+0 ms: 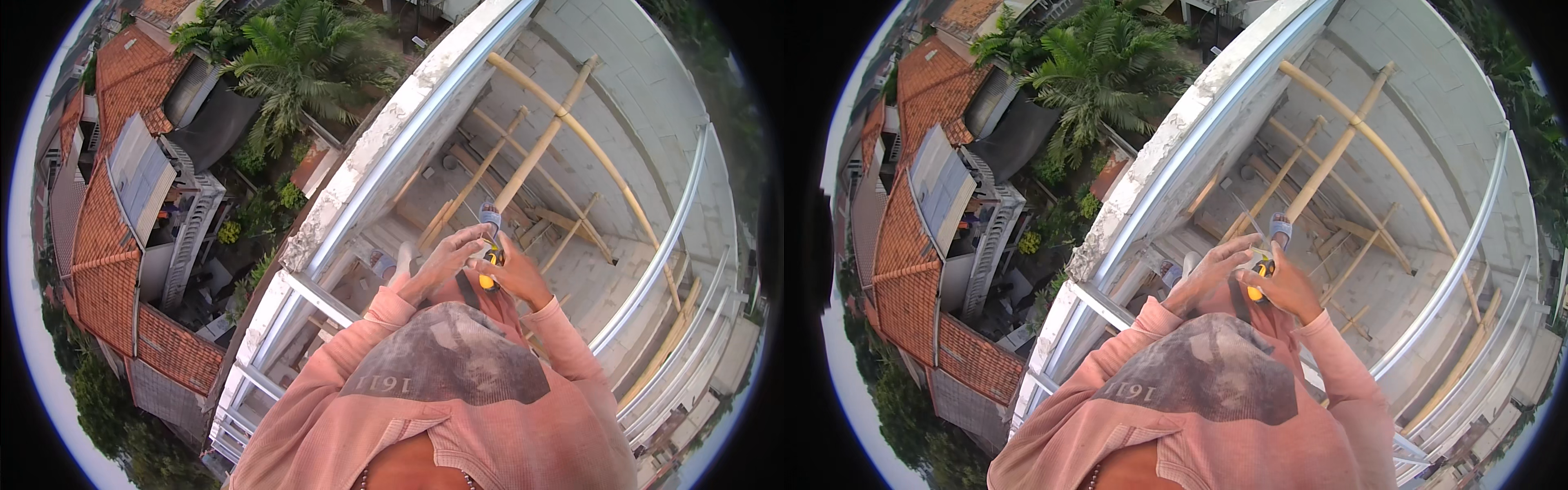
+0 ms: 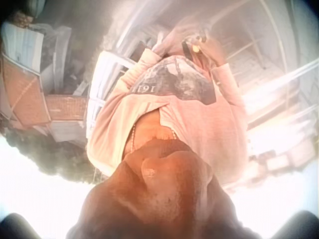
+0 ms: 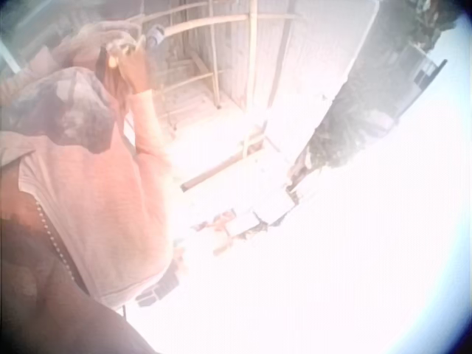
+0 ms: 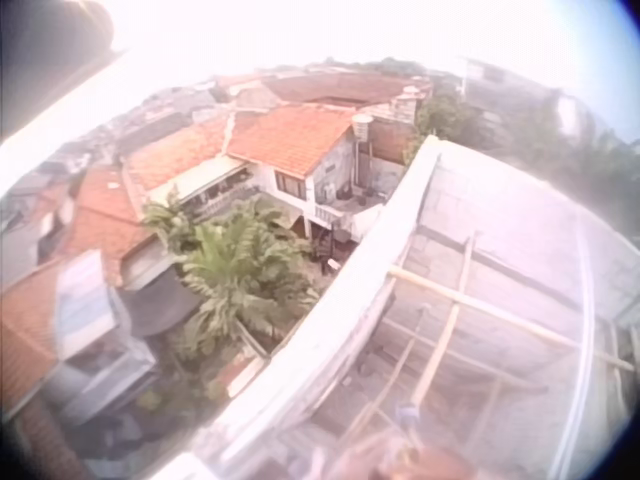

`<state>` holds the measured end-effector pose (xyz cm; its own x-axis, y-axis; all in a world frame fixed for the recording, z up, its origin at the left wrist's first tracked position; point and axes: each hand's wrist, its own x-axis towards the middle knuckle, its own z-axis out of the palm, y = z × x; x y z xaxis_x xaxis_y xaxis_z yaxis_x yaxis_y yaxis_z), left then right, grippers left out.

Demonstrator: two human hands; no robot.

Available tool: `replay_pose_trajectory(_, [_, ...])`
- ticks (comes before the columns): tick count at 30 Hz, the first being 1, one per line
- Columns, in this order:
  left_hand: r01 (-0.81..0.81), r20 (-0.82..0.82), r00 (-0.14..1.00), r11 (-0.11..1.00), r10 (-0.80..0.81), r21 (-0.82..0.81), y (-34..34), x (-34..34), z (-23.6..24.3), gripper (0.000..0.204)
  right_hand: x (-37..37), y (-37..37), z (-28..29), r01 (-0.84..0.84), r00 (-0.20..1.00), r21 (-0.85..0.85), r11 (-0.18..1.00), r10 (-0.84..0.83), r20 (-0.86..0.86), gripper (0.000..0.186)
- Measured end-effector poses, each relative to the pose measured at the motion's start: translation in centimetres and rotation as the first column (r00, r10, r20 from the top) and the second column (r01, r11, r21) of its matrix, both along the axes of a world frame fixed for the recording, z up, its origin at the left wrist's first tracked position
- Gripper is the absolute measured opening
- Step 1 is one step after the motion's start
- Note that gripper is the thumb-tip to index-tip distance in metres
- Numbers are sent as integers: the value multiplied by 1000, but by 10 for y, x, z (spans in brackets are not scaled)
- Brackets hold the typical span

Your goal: The person measures the top edge of a building wall with a tape measure and saws into the lightweight concrete block using a hand saw.

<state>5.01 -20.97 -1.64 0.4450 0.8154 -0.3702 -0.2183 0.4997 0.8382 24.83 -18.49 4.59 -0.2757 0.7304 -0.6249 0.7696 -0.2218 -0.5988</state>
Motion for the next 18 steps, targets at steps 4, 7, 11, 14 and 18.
replay_pose_trajectory(4, [89, 376, 924, 912, 75, -400, -9, 10, 8, 85, -10, -4, -12, 46, 998, -38, 998, -47, -36, 99])
replay_pose_trajectory(7, [37, 366, 893, 767, 263, -640, 1, 13, 32, 88, -11, -4, -23, 11, 998, 106, 994, -18, 61, 123])
replay_pose_trajectory(11, [116, 405, 897, 791, 177, -601, -1, 13, 19, 74, -17, 1, 0, -60, 998, 138, 989, 59, 15, 120])
replay_pose_trajectory(14, [46, 332, 914, 754, 233, -655, 0, 15, -7, 45, 4, 5, -10, -16, 999, 325, 945, 31, -41, 106])
replay_pose_trajectory(18, [-137, 197, 922, 755, 334, -641, 16, -17, -48, 36, 54, 20, -6, 155, 981, 257, 954, -179, 72, 87])
